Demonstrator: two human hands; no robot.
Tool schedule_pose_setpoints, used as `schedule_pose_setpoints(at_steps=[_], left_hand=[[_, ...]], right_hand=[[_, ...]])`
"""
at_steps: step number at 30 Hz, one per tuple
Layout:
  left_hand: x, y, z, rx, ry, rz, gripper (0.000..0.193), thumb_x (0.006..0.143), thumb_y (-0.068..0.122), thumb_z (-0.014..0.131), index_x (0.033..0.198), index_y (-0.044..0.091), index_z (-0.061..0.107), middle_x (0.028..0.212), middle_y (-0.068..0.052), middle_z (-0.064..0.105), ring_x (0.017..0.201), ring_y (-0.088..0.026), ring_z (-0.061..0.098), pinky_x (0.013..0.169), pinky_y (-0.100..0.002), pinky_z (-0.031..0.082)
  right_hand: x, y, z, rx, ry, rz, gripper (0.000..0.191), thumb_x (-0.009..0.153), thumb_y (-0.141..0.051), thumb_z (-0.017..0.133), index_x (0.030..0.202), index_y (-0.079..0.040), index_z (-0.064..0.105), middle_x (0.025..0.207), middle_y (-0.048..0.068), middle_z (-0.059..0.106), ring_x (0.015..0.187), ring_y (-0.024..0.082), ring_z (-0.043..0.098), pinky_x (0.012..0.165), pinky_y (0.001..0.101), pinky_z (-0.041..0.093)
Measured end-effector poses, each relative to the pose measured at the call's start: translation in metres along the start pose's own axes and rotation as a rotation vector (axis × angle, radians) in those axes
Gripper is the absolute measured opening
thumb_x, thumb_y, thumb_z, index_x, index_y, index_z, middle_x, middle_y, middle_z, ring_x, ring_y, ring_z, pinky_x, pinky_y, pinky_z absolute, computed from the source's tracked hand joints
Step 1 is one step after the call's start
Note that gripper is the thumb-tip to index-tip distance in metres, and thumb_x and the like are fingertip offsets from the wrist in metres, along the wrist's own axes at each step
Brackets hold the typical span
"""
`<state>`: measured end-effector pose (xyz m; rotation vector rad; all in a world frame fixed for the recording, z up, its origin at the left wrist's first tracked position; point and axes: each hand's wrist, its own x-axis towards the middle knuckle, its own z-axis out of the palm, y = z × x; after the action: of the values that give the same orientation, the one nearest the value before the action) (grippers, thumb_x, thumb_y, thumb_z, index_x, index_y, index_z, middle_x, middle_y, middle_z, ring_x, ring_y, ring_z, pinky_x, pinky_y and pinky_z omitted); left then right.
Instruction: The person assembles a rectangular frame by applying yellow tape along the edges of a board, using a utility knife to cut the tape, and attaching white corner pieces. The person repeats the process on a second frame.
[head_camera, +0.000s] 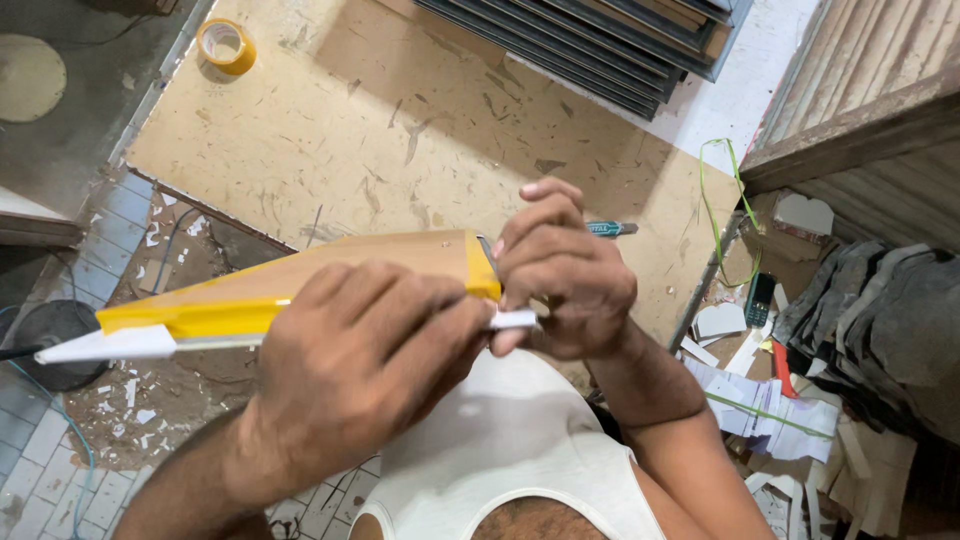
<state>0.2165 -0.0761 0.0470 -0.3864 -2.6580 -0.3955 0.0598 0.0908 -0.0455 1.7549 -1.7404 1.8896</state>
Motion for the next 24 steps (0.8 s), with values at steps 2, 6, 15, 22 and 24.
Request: schedule_pose_setpoints(at_steps=[2,6,15,22,24], left_hand=[[-0.023,0.012,-0.011,0.099,0.017,-0.028,0.033,0.090,0.024,0.069,0.122,0.015,0.070,0.111,-0.004,0.070,0.093,-0.021,0.066,0.081,-0.042,0.050],[-0.073,0.011,-0.029,0.363,-0.142,-0.265,0.048,0.087,0.026,0.058,0.132,0.012,0.066,0.130,-0.009,0.069,0.109,-0.023,0.067,0.088,-0.043,0.048],[-0.128,0.041,0.013,0.009,-0.241,-0.304,0.056,0.080,0.017,0.056,0.135,0.003,0.059,0.135,-0.012,0.065,0.127,-0.028,0.060,0.106,-0.050,0.043],[-0.160,0.027,0.097,-0.028,-0.256,-0.449,0.057,0.086,0.006,0.055,0.143,0.005,0.052,0.146,-0.013,0.057,0.137,-0.030,0.053,0.114,-0.048,0.040],[-0.175,0.013,0.149,0.055,-0.232,-0.454,0.059,0.086,0.007,0.056,0.145,0.004,0.052,0.148,-0.014,0.055,0.136,-0.033,0.052,0.112,-0.048,0.040]], right_hand=[[-0.009,-0.010,-0.002,-0.029,-0.090,-0.047,0.035,0.085,-0.046,0.083,0.081,-0.016,0.067,0.083,-0.002,0.067,0.097,0.020,0.067,0.114,0.0525,0.035],[-0.026,-0.024,-0.001,-0.076,-0.160,-0.127,0.037,0.087,-0.050,0.079,0.079,-0.017,0.066,0.082,-0.004,0.067,0.096,0.020,0.067,0.112,0.0546,0.032],[-0.075,-0.023,-0.019,-0.232,-0.229,-0.278,0.035,0.093,-0.050,0.077,0.081,-0.019,0.068,0.082,-0.005,0.070,0.098,0.018,0.067,0.112,0.0527,0.028],[-0.137,0.032,0.004,-0.509,-0.280,-0.304,0.013,0.093,-0.018,0.079,0.084,-0.019,0.070,0.090,-0.004,0.075,0.096,0.013,0.069,0.114,0.0477,0.029],[-0.158,0.056,0.009,-0.622,-0.386,-0.261,0.006,0.092,-0.012,0.077,0.097,-0.015,0.075,0.104,0.001,0.077,0.098,0.014,0.069,0.112,0.0434,0.033]])
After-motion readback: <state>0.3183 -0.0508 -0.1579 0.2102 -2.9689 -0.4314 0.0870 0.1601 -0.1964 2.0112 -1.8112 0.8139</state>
